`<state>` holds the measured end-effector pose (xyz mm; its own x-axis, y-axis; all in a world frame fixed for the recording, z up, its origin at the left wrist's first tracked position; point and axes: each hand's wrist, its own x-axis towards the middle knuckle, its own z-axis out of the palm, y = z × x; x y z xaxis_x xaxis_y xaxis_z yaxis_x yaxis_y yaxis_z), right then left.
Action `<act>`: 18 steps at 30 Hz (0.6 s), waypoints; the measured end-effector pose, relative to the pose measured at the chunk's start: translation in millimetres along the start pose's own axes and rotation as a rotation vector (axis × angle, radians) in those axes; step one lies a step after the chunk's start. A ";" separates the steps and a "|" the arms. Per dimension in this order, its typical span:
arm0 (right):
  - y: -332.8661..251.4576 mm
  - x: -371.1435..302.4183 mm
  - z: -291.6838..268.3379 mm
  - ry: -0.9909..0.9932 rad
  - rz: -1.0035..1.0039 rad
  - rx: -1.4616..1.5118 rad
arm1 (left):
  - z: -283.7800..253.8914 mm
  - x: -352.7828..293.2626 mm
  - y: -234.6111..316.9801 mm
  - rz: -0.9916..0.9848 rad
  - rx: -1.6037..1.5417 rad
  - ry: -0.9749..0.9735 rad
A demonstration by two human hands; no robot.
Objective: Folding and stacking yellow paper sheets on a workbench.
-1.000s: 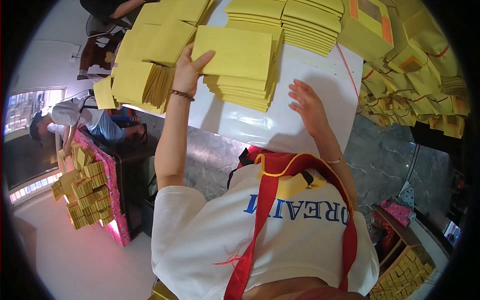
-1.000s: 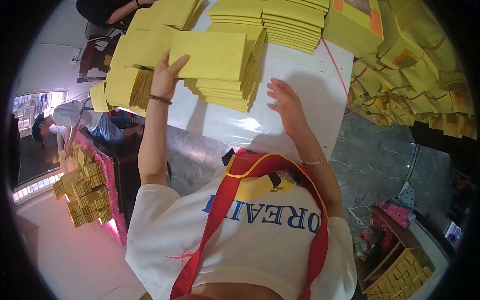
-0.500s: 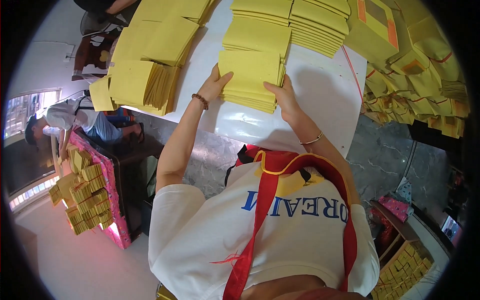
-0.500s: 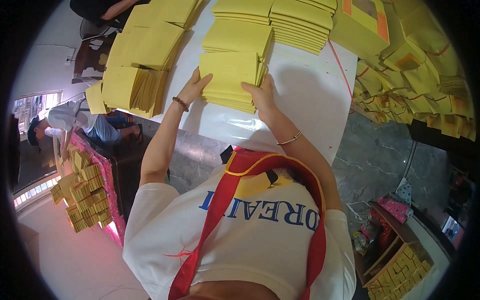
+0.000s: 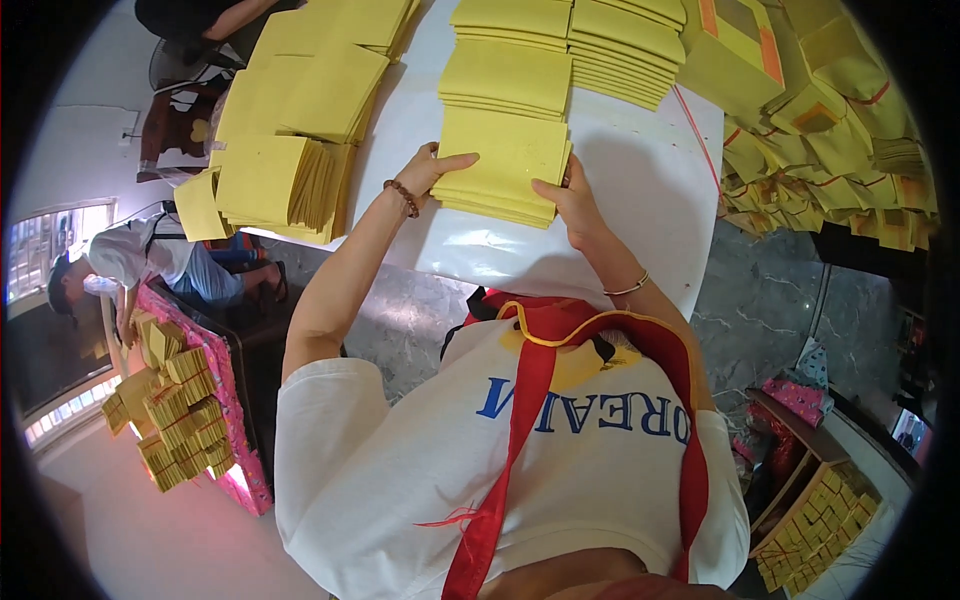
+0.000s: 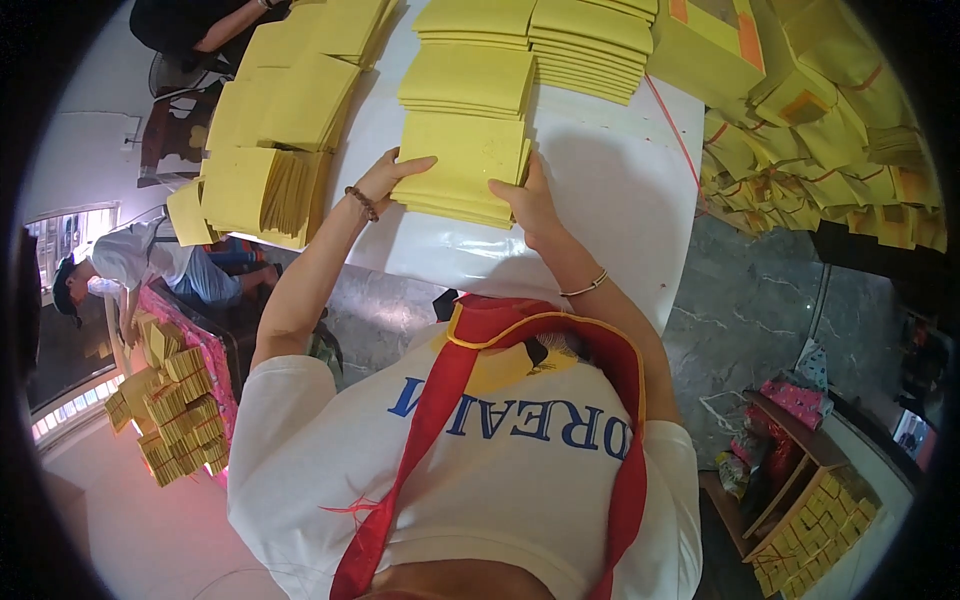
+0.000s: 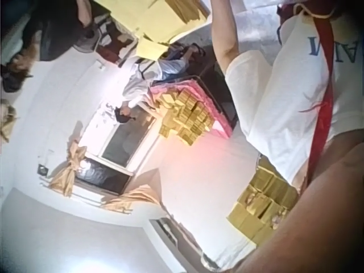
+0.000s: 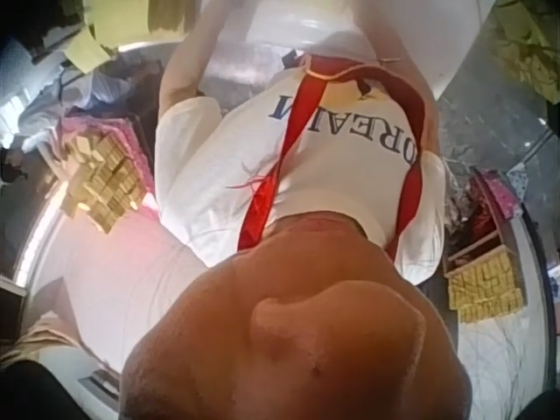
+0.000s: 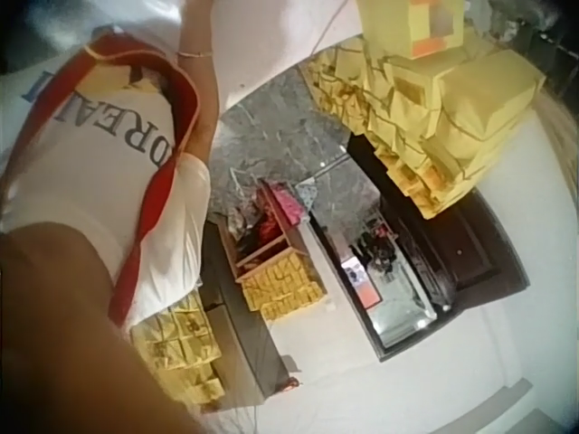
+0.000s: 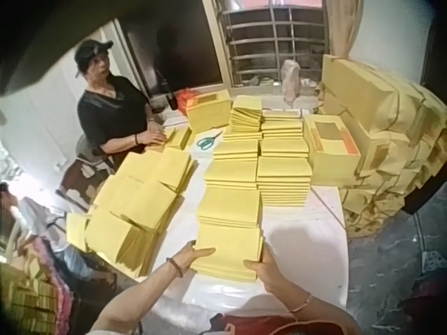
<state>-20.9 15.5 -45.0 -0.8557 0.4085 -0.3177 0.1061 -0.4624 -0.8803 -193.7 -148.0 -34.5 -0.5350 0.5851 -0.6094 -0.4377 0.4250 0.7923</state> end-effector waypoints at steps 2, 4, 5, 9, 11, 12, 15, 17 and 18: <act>3.5 2.0 -8.3 -0.018 -0.017 0.032 | 9.3 1.6 11.7 -0.013 -0.087 -0.160; 10.8 4.7 -21.2 -0.029 -0.082 -0.029 | 5.4 -7.4 8.8 0.036 -0.138 -0.319; 20.5 9.4 -16.1 -0.018 -0.123 -0.106 | -1.4 -12.3 -2.7 0.038 -0.139 -0.250; 25.4 12.4 -12.5 -0.110 -0.165 0.164 | -16.5 -5.4 -32.9 0.060 -0.257 -0.289; 5.9 1.7 -16.4 -0.199 -0.097 0.111 | -7.8 -12.7 -39.7 0.119 -0.329 -0.204; 15.5 5.3 -19.1 -0.232 -0.121 0.103 | -7.5 -14.0 -45.5 0.141 -0.323 -0.172; 5.1 -16.4 -26.8 -0.209 -0.080 -0.009 | -3.0 -21.8 -74.8 0.250 -0.305 -0.092; -4.9 -34.4 -31.4 -0.156 -0.013 -0.100 | 5.7 -24.6 -81.2 0.294 -0.303 -0.100; -4.5 -38.3 -37.7 -0.199 -0.011 -0.074 | 14.5 -31.0 -80.1 0.323 -0.338 -0.120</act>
<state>30.5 31.6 -42.1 -0.9395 0.2461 -0.2383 0.1269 -0.3963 -0.9093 -131.6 -190.1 -78.6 -0.6039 0.7342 -0.3102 -0.4835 -0.0281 0.8749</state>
